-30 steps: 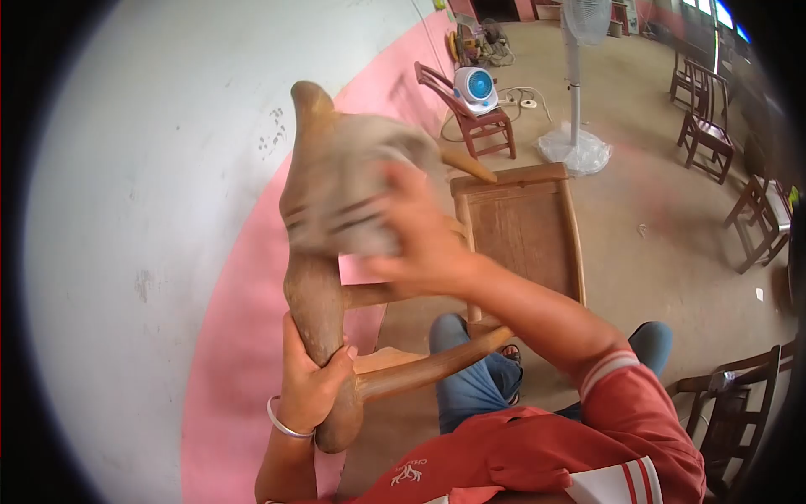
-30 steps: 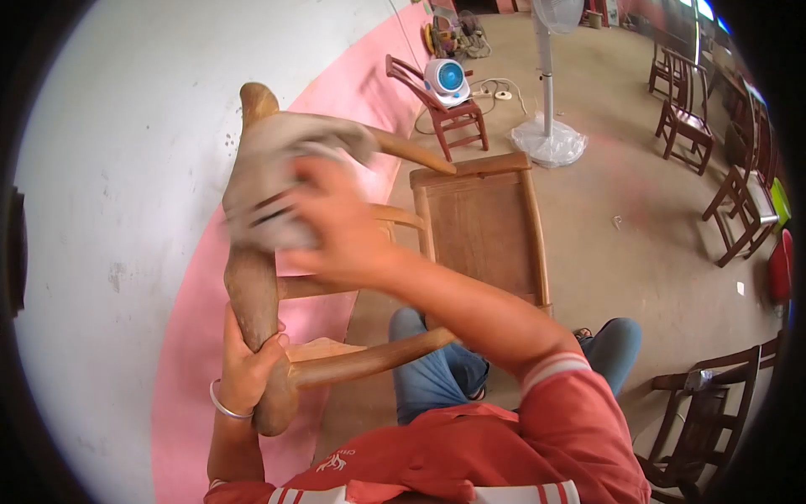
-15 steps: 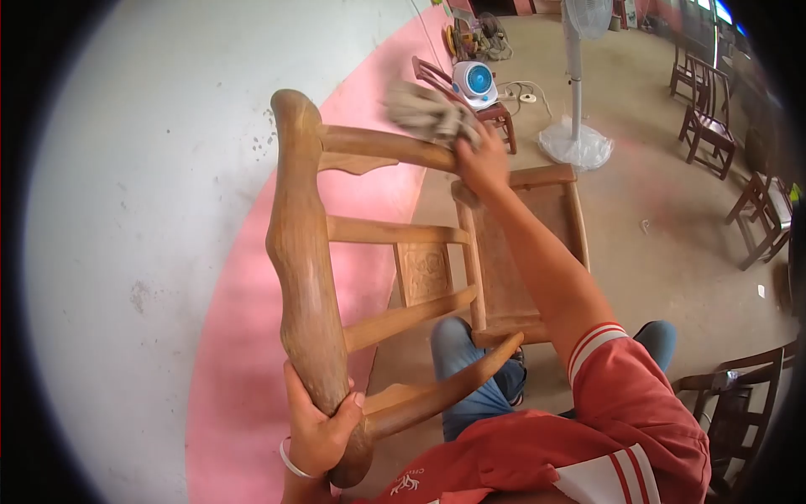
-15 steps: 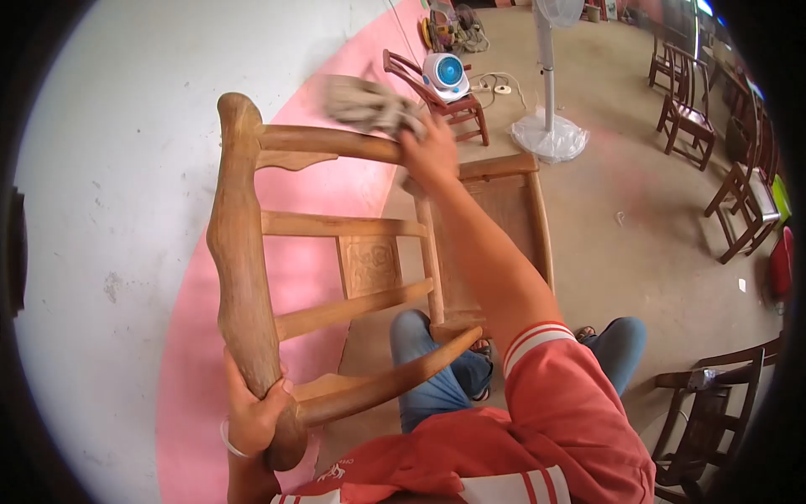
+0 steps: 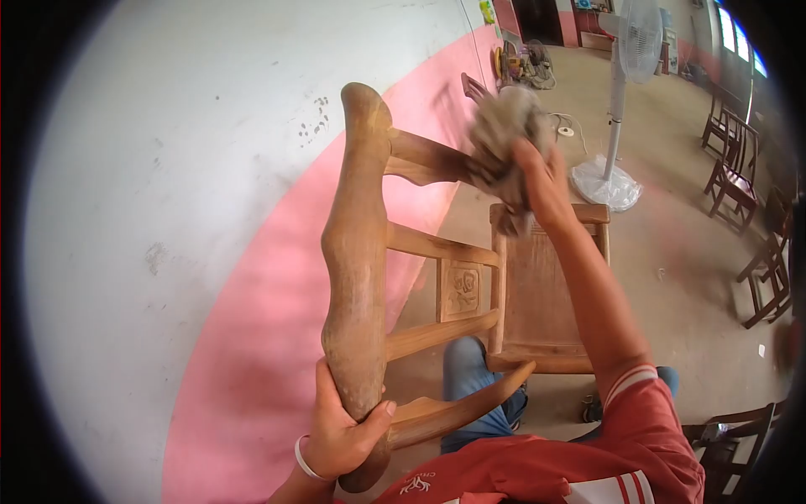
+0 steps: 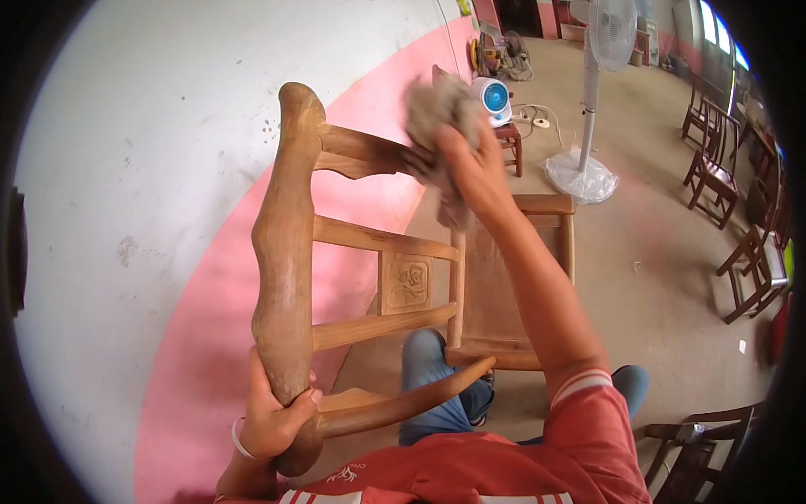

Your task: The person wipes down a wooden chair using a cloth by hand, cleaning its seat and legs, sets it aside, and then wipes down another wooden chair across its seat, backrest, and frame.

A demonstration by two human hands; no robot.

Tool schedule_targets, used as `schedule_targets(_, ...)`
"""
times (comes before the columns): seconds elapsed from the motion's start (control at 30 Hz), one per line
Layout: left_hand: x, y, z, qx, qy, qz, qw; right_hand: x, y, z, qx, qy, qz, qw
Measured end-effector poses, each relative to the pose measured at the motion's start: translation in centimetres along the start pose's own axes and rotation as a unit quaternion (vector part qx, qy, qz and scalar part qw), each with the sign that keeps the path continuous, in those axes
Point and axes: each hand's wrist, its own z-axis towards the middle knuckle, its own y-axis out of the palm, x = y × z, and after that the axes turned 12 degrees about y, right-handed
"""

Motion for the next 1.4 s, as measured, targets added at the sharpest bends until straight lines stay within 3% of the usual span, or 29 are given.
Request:
schedule_targets(0.03,0.1,0.1,-0.1,0.001,0.0,-0.001,1.0,-1.9,2.9,1.3,-0.037,-0.081,-0.01,0.996)
schedule_targets(0.1,0.4,0.5,0.1,0.016,0.003,-0.013,1.0,-4.7,7.6,3.9,-0.038,-0.309,-0.234,0.921)
schedule_targets(0.17,0.4,0.5,0.1,0.01,0.008,-0.011,1.0,-5.2,12.2,4.2,-0.107,-0.416,-0.298,0.852)
schedule_targets(0.23,0.4,0.6,-0.2,0.011,0.019,0.002,1.0,-7.0,14.2,0.2,-0.142,-0.397,-0.4,0.813)
schedule_targets(0.3,-0.1,0.7,0.0,0.01,0.036,0.012,0.999,-6.6,15.6,-4.1,-0.21,-0.413,-0.339,0.819)
schedule_targets(0.37,-0.9,0.6,-0.5,-0.009,0.053,-0.007,0.999,-6.7,15.5,-9.4,-0.268,-0.398,-0.325,0.815)
schedule_targets(0.57,0.5,0.6,-2.2,0.004,0.025,-0.014,1.0,-4.3,11.7,-20.7,-0.204,-0.349,-0.244,0.881)
schedule_targets(0.63,1.2,1.7,-2.1,0.014,0.018,-0.011,1.0,-2.6,10.0,-23.0,-0.186,-0.29,-0.184,0.921)
schedule_targets(0.67,1.5,2.3,-2.1,0.017,0.015,-0.01,1.0,-1.5,8.8,-23.3,-0.224,-0.265,-0.152,0.925)
schedule_targets(0.8,2.1,3.3,-1.7,0.031,0.007,-0.005,0.999,5.1,1.9,-25.1,-0.174,-0.125,-0.272,0.938)
schedule_targets(0.83,2.3,3.4,-1.6,0.026,0.002,-0.005,1.0,6.2,-0.1,-24.8,-0.143,0.004,-0.289,0.947)
schedule_targets(0.87,2.3,3.4,-1.6,0.024,0.0,-0.006,1.0,7.0,-2.4,-24.1,-0.134,0.196,-0.282,0.93)
schedule_targets(0.93,2.4,3.5,-1.5,0.019,-0.01,-0.021,1.0,-3.0,-5.8,-19.6,-0.316,0.173,-0.209,0.909)
schedule_targets(0.97,2.4,3.5,-1.6,0.018,-0.023,-0.032,0.999,-5.1,-6.7,-17.7,-0.328,0.132,-0.241,0.904)
schedule_targets(1.0,2.5,3.9,-1.6,0.039,-0.031,-0.038,0.998,-5.0,-7.6,-16.0,-0.251,0.071,-0.351,0.9)
schedule_targets(1.07,2.1,3.4,-1.6,0.027,-0.035,-0.039,0.998,-1.4,-9.8,-11.3,-0.047,0.001,-0.583,0.811)
schedule_targets(1.13,2.1,3.2,-1.7,0.016,-0.035,-0.035,0.999,7.1,-13.3,-6.7,0.037,0.109,-0.636,0.763)
schedule_targets(1.2,2.5,3.5,-1.4,0.034,-0.028,-0.05,0.998,14.7,-14.7,-5.1,0.029,0.271,-0.651,0.708)
schedule_targets(1.23,2.6,3.9,-1.3,0.034,-0.029,-0.049,0.998,15.5,-13.3,-5.6,0.034,0.314,-0.693,0.648)
schedule_targets(1.3,2.6,4.5,-1.4,0.101,-0.076,-0.036,0.991,19.7,-13.6,-9.8,0.119,0.066,-0.718,0.682)
schedule_targets(1.33,2.5,4.7,-1.4,0.101,-0.08,-0.036,0.991,18.8,-13.5,-11.0,0.0,0.119,-0.781,0.613)
schedule_targets(1.37,2.5,4.6,-1.3,0.101,-0.075,-0.036,0.991,19.2,-12.9,-12.8,-0.025,0.131,-0.776,0.616)
schedule_targets(1.4,2.5,4.5,-1.3,0.097,-0.072,-0.037,0.992,17.1,-11.6,-14.9,-0.069,0.161,-0.72,0.672)
